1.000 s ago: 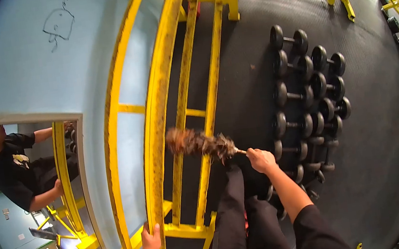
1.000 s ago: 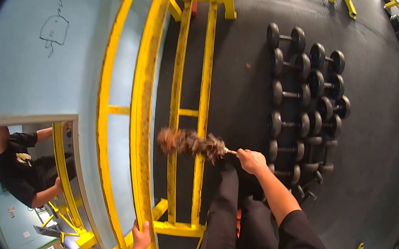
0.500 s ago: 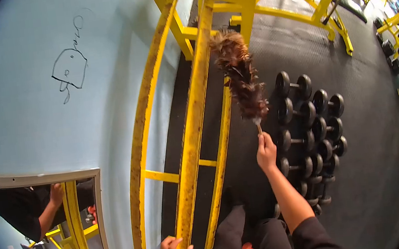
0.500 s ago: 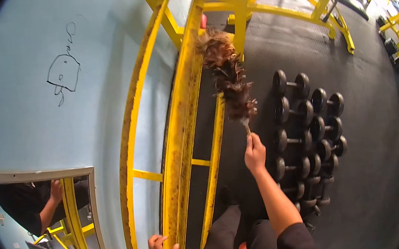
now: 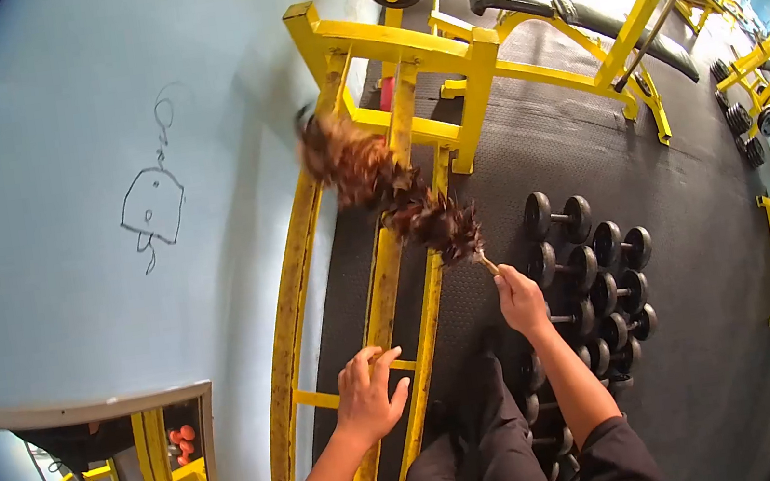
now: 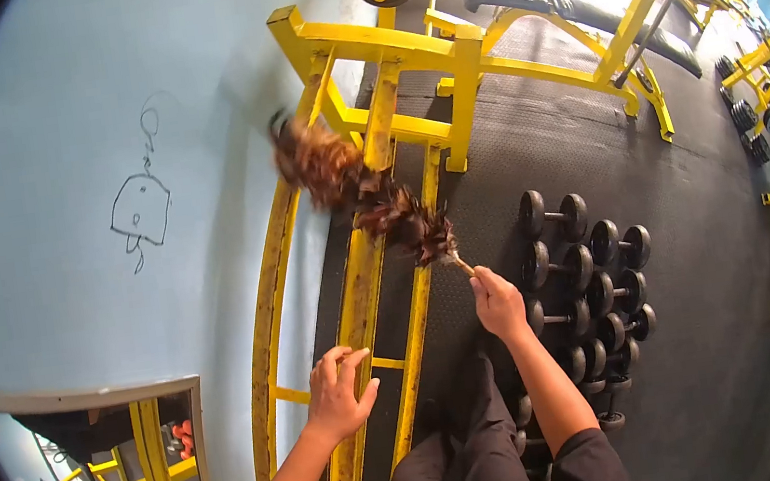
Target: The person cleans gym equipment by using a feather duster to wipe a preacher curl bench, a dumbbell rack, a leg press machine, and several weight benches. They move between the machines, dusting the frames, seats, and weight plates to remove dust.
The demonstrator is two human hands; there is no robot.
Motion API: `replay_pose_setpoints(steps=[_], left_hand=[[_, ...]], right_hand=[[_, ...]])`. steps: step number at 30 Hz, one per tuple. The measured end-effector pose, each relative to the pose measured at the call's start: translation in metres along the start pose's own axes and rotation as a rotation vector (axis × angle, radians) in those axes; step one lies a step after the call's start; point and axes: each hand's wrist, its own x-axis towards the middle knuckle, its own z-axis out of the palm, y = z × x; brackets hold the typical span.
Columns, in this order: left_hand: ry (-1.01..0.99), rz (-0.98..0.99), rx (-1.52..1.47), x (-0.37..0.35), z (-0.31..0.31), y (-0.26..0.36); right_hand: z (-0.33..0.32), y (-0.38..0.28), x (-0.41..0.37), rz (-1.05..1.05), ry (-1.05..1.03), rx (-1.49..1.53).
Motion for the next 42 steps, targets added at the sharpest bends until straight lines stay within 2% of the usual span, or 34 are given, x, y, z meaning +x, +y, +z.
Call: replay_pose_setpoints(steps=[2, 4, 5, 6, 8, 10, 12, 14, 16, 18, 20, 22, 25, 27, 29, 31, 33, 34, 35, 37, 39, 40, 42], left_hand=[[-0.019, -0.002, 0.055, 0.031, -0.005, 0.003], [-0.038, 0.002, 0.071, 0.067, -0.009, 0.002], [-0.014, -0.004, 0.057, 0.087, -0.009, 0.002], [0.0, -0.007, 0.041, 0.106, -0.008, 0.002], [0.032, -0.044, -0.008, 0.151, -0.006, 0.004], [0.06, -0.055, 0.01, 0.196, -0.004, 0.005], [0.04, -0.1, 0.023, 0.239, -0.001, 0.003], [0.023, -0.143, 0.056, 0.277, 0.004, -0.003], [0.02, -0.2, 0.131, 0.312, 0.018, -0.014], [-0.003, -0.249, 0.052, 0.343, 0.027, -0.025], [0.005, -0.273, 0.034, 0.365, 0.037, -0.028], [0.142, -0.289, 0.006, 0.382, 0.05, -0.033], [0.151, -0.289, 0.049, 0.383, 0.059, -0.039], [0.126, -0.314, 0.068, 0.381, 0.056, -0.039], [0.107, -0.351, 0.039, 0.382, 0.053, -0.035], [0.107, -0.358, 0.046, 0.38, 0.056, -0.039], [0.099, -0.38, 0.031, 0.381, 0.052, -0.034], [0.095, -0.388, 0.031, 0.382, 0.051, -0.033], [0.089, -0.387, 0.023, 0.383, 0.049, -0.034], [0.123, -0.373, -0.002, 0.387, 0.037, -0.025], [-0.056, -0.508, -0.009, 0.392, 0.02, -0.01], [0.03, -0.432, -0.057, 0.39, 0.021, -0.012], [0.117, -0.351, -0.09, 0.386, 0.034, -0.026]], right_hand=[[0.012, 0.027, 0.005, 0.037, 0.034, -0.023], [0.031, 0.044, -0.004, 0.555, 0.077, 0.086], [0.045, 0.055, -0.015, 0.599, 0.126, 0.144], [0.058, 0.068, -0.033, 0.567, 0.119, 0.158], [0.064, 0.073, -0.074, 0.636, -0.096, 0.046], [0.059, 0.084, -0.11, 0.524, -0.498, -0.068], [0.054, 0.094, -0.112, 0.367, -0.67, -0.124], [0.064, 0.12, -0.086, 0.39, -0.722, -0.25], [0.067, 0.143, -0.035, 0.343, -0.464, -0.12], [0.079, 0.166, 0.019, 0.455, -0.298, -0.093], [0.081, 0.195, 0.064, 0.514, -0.422, -0.095], [0.065, 0.207, 0.098, 0.531, -0.479, -0.179], [0.044, 0.223, 0.121, 0.666, -0.303, -0.137], [0.032, 0.214, 0.125, 0.628, -0.286, -0.009], [0.017, 0.189, 0.126, 0.553, -0.255, -0.007], [-0.001, 0.158, 0.128, 0.59, -0.203, 0.039], [-0.021, 0.119, 0.129, 0.583, 0.004, 0.076], [-0.039, 0.103, 0.131, 0.692, -0.052, 0.094], [-0.049, 0.097, 0.125, 0.572, -0.017, 0.094], [-0.074, 0.084, 0.119, 0.511, -0.077, -0.002], [-0.103, 0.061, 0.129, 0.409, -0.13, 0.036], [-0.115, 0.05, 0.136, 0.425, -0.199, 0.015], [-0.127, 0.008, 0.172, 0.424, -0.199, 0.075]])
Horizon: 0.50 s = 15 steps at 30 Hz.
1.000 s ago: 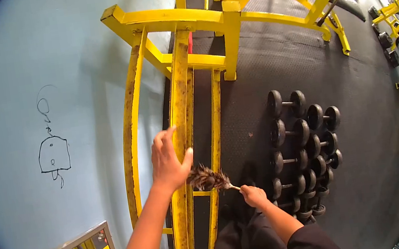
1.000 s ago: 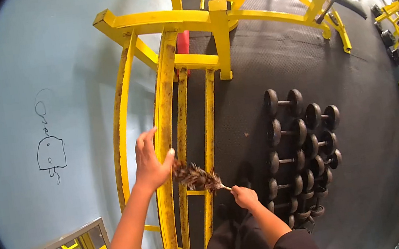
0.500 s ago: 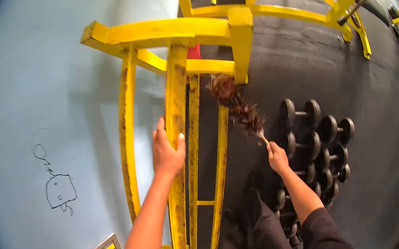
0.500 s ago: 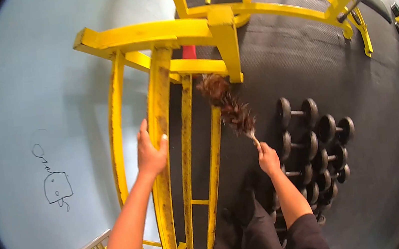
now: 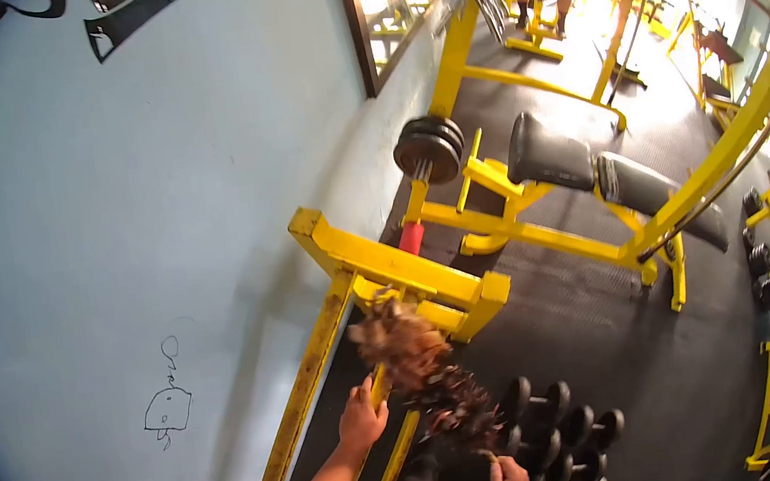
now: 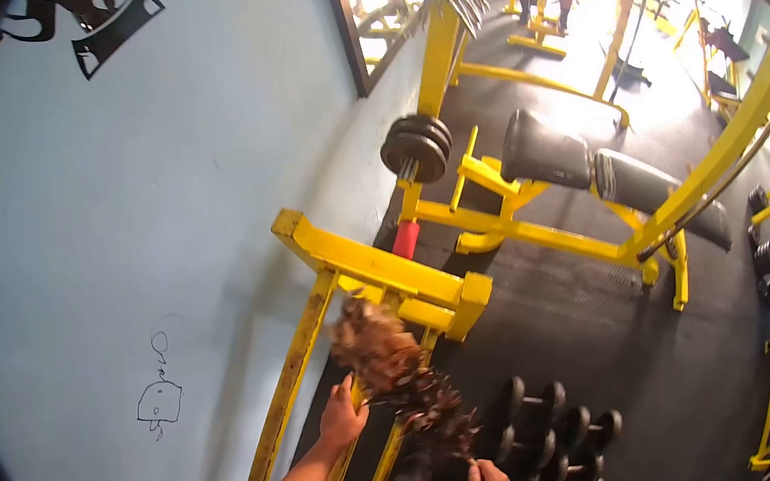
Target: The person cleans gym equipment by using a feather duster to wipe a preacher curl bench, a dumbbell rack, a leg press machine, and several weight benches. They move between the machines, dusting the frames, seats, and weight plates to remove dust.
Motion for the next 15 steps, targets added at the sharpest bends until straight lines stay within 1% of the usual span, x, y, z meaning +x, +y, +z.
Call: replay_pose_setpoints(steps=[1, 2, 3, 4, 5, 6, 7, 8, 10, 11, 12, 13, 14, 15], left_hand=[[0.022, 0.008, -0.018, 0.0, 0.001, -0.003], [-0.001, -0.026, -0.001, 0.001, 0.003, -0.004], [-0.027, -0.063, 0.015, 0.002, 0.004, -0.003], [-0.011, -0.065, -0.002, 0.001, 0.003, -0.001], [-0.052, -0.096, 0.008, 0.002, -0.001, 0.001], [-0.096, -0.127, 0.021, 0.003, -0.003, 0.001], [-0.08, -0.14, 0.062, 0.001, 0.002, -0.002], [-0.071, -0.142, 0.057, -0.001, 0.006, -0.004], [-0.124, -0.222, 0.098, 0.0, 0.006, -0.005], [-0.241, -0.29, 0.032, 0.004, -0.003, -0.003], [-0.243, -0.3, 0.027, 0.007, -0.007, -0.001], [-0.301, -0.335, 0.01, 0.008, -0.011, 0.002], [-0.359, -0.369, -0.009, 0.009, -0.012, 0.003], [-0.367, -0.379, -0.015, 0.008, -0.013, 0.004]], right_hand=[[0.002, -0.014, 0.014, -0.095, -0.017, -0.018], [0.003, -0.029, 0.029, -0.191, -0.036, -0.039], [0.003, -0.063, 0.048, -0.211, -0.072, -0.012], [0.003, -0.097, 0.069, -0.224, -0.106, -0.034], [0.004, -0.129, 0.091, -0.236, -0.14, -0.051], [0.011, -0.154, 0.114, -0.284, -0.098, -0.076], [0.018, -0.17, 0.137, -0.326, -0.057, -0.098], [0.026, -0.183, 0.158, -0.337, -0.058, -0.101], [0.04, -0.208, 0.192, -0.345, -0.021, -0.075], [0.039, -0.224, 0.203, -0.35, -0.028, -0.079], [0.035, -0.236, 0.213, -0.4, -0.029, -0.156], [0.033, -0.246, 0.22, -0.446, -0.031, -0.233], [0.033, -0.253, 0.225, -0.441, -0.041, -0.239], [0.032, -0.259, 0.23, -0.402, -0.04, -0.224]])
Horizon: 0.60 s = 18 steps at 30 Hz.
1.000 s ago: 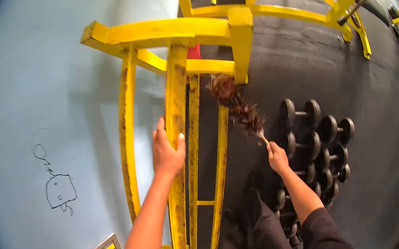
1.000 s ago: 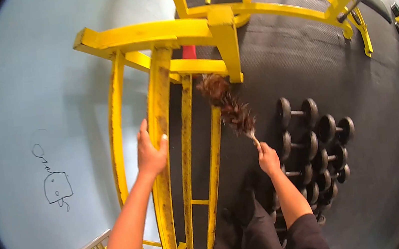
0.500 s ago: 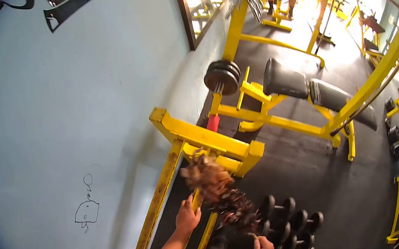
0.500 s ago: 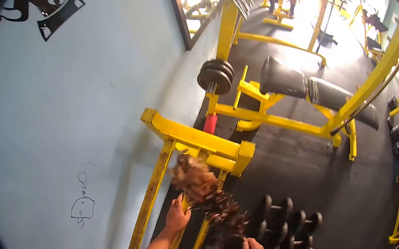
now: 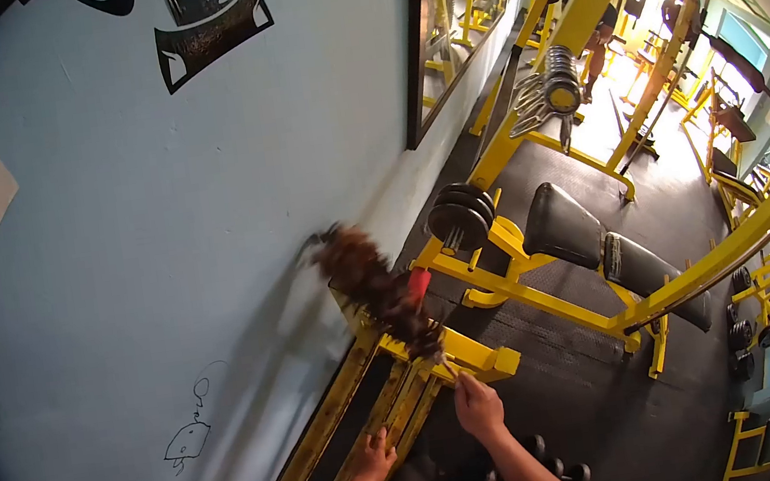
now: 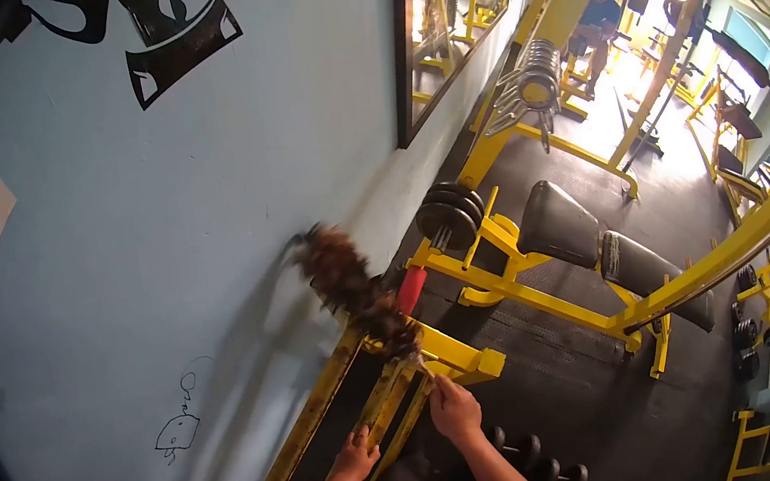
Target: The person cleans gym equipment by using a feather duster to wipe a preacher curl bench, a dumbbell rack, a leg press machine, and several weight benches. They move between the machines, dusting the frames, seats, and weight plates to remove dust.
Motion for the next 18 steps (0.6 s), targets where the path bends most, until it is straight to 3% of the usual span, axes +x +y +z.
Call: replay_pose_setpoints(steps=[6, 8, 9, 12, 14, 17, 18], left_hand=[[-0.011, 0.085, 0.058, 0.013, 0.017, -0.02], [-0.041, 0.05, -0.021, 0.013, 0.015, -0.017], [-0.043, 0.058, -0.021, 0.014, 0.011, -0.015], [-0.003, 0.113, -0.025, 0.01, 0.013, -0.016], [0.162, 0.258, -0.026, 0.011, 0.018, -0.02], [0.062, 0.091, -0.028, 0.004, 0.002, -0.004], [0.034, 0.088, -0.001, 0.0, 0.005, -0.008]], right_hand=[[0.007, 0.017, -0.007, -0.091, -0.032, -0.052], [0.027, 0.03, -0.017, 0.146, 0.053, 0.227], [0.032, 0.024, -0.022, 0.157, 0.076, 0.345], [0.035, 0.011, -0.046, 0.16, 0.043, 0.35], [0.04, 0.017, -0.061, 0.303, -0.013, 0.287], [0.058, 0.047, -0.089, 0.411, 0.018, 0.366], [0.057, 0.055, -0.097, 0.345, -0.032, 0.354]])
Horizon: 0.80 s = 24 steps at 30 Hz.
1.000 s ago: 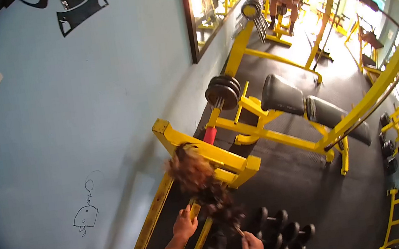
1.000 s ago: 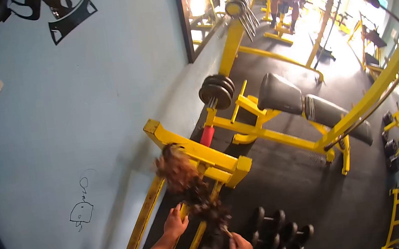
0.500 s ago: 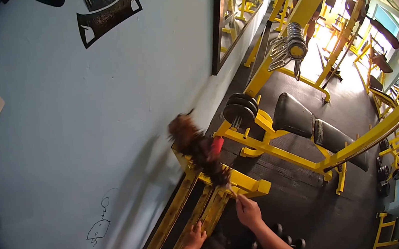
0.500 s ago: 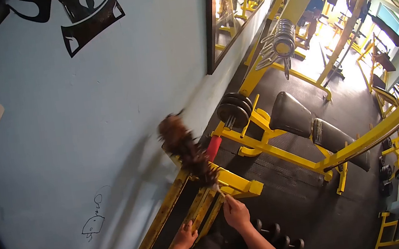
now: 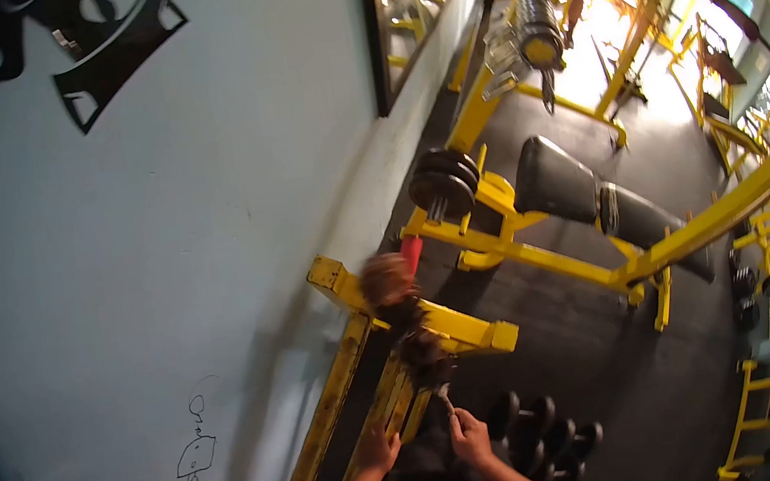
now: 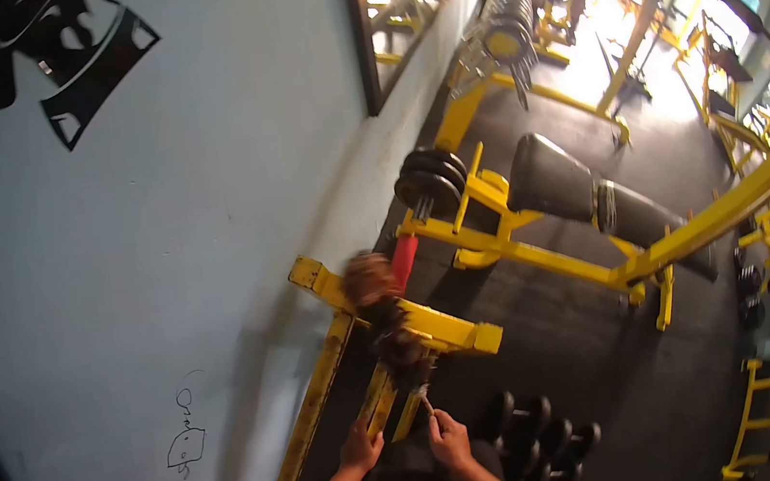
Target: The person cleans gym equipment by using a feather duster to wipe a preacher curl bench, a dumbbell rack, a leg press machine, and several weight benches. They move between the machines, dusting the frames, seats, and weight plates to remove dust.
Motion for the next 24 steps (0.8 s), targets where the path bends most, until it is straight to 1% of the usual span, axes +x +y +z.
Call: replay_pose_setpoints(steps=[1, 2, 3, 4, 6, 7, 9, 10, 11, 12, 13, 14, 15, 17, 18, 19, 21, 22, 23, 24], left_hand=[[0.08, 0.056, 0.024, 0.001, 0.004, 0.0], [0.17, 0.116, 0.042, 0.004, 0.003, 0.003], [0.164, 0.119, 0.05, 0.006, 0.003, 0.005], [0.199, 0.143, 0.032, 0.006, 0.002, 0.006], [0.229, 0.167, 0.021, 0.004, 0.004, 0.002], [0.222, 0.159, 0.027, 0.005, 0.005, 0.001], [0.206, 0.158, 0.035, 0.004, 0.003, 0.004], [0.149, 0.095, 0.038, 0.003, 0.002, 0.005], [0.089, 0.035, 0.043, 0.002, -0.001, 0.009], [0.071, 0.047, 0.048, 0.0, -0.007, 0.014], [0.062, 0.035, -0.012, -0.003, -0.013, 0.02], [0.056, 0.022, -0.072, -0.003, -0.018, 0.024], [0.047, 0.032, -0.063, -0.002, -0.016, 0.022], [0.128, 0.084, -0.058, -0.001, -0.014, 0.022], [0.119, 0.094, -0.057, 0.0, -0.014, 0.025], [0.115, 0.083, -0.059, -0.001, -0.014, 0.026], [0.101, 0.077, -0.057, -0.002, -0.01, 0.021], [0.168, 0.168, -0.031, -0.001, -0.008, 0.019], [0.235, 0.261, -0.006, 0.001, -0.006, 0.016], [0.225, 0.269, -0.003, 0.003, -0.006, 0.017]], right_hand=[[-0.008, 0.009, -0.004, -0.074, -0.067, -0.054], [-0.014, 0.016, -0.005, -0.17, -0.042, -0.082], [-0.016, 0.021, -0.003, -0.271, -0.02, -0.115], [-0.016, 0.027, -0.001, -0.263, -0.02, -0.109], [-0.015, 0.027, 0.005, 0.041, -0.011, -0.006], [-0.014, 0.027, 0.005, 0.048, -0.009, 0.0], [-0.016, 0.02, 0.007, -0.124, -0.061, -0.047], [-0.018, 0.017, 0.009, -0.237, -0.011, -0.114], [-0.016, 0.02, 0.005, -0.221, 0.002, -0.114], [-0.011, 0.023, 0.001, -0.076, 0.068, -0.081], [-0.008, 0.026, -0.003, 0.068, 0.134, -0.046], [-0.006, 0.026, -0.013, 0.144, 0.18, 0.023], [-0.008, 0.034, -0.025, 0.153, 0.193, 0.029], [-0.016, 0.043, -0.044, 0.119, 0.063, -0.06], [-0.025, 0.045, -0.05, 0.144, 0.029, -0.063], [-0.029, 0.047, -0.05, 0.152, 0.038, -0.065], [-0.033, 0.053, -0.052, 0.308, 0.184, -0.051], [-0.037, 0.056, -0.056, 0.354, 0.165, -0.055], [-0.046, 0.057, -0.061, 0.362, 0.175, -0.051], [-0.06, 0.057, -0.068, 0.283, 0.118, -0.102]])
